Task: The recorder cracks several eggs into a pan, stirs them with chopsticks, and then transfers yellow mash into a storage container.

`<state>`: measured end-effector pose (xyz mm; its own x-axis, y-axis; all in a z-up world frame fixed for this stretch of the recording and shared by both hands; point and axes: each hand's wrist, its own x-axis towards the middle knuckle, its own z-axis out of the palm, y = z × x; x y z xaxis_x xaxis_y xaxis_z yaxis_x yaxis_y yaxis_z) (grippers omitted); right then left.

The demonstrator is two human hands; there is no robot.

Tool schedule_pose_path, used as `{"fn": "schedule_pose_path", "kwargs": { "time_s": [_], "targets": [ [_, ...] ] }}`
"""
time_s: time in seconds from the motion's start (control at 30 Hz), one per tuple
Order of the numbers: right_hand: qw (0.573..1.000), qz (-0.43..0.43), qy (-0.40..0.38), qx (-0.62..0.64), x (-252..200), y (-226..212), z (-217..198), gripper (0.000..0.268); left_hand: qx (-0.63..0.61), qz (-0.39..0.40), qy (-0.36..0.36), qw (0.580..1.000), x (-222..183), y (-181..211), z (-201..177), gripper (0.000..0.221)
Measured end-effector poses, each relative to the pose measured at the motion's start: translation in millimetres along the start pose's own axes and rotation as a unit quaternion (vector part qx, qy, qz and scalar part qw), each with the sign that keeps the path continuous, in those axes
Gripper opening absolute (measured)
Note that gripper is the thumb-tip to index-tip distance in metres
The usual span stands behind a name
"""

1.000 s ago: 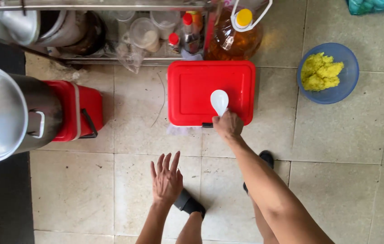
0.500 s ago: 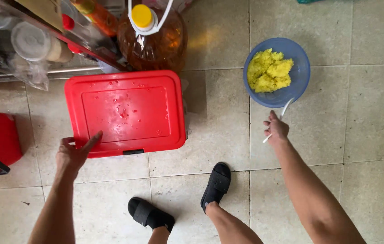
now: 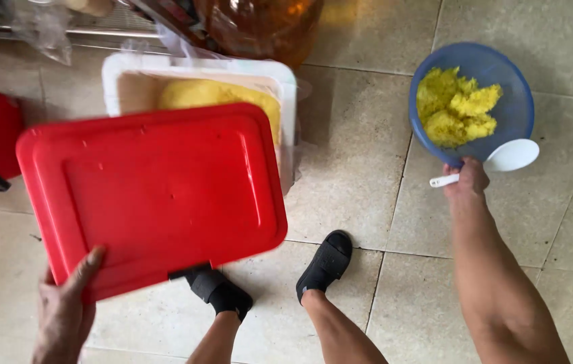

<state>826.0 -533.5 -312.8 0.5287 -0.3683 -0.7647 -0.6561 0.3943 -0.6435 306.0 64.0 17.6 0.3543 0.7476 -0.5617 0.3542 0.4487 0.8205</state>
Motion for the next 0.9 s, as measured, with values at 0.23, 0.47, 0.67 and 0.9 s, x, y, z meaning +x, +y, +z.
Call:
{"fn": "schedule_pose_path", "kwargs": {
  "time_s": [0.23,0.47,0.67,0.9],
  "targets": [
    [0.973,-0.134,-0.02,-0.188,-200,-29,-39,0.019,0.163,-0.127,0.202,0.957,-147,-74,-140,0.064],
    [0.806,-0.398,-0.211,-0.385,-366,-64,52,0.012,-0.003,-0.154,0.241,0.958,-181,-55,-146,0.063],
    [0.453,-0.672,-0.281,-0.514,-505,-35,210,0.012,-0.033,-0.155,0.212,0.964,-150,-28,-116,0.058],
    [0.265,-0.725,-0.237,-0.59,-550,16,276,0.009,-0.06,-0.139,0.164,0.975,-122,-8,-109,0.046]
  ]
}}
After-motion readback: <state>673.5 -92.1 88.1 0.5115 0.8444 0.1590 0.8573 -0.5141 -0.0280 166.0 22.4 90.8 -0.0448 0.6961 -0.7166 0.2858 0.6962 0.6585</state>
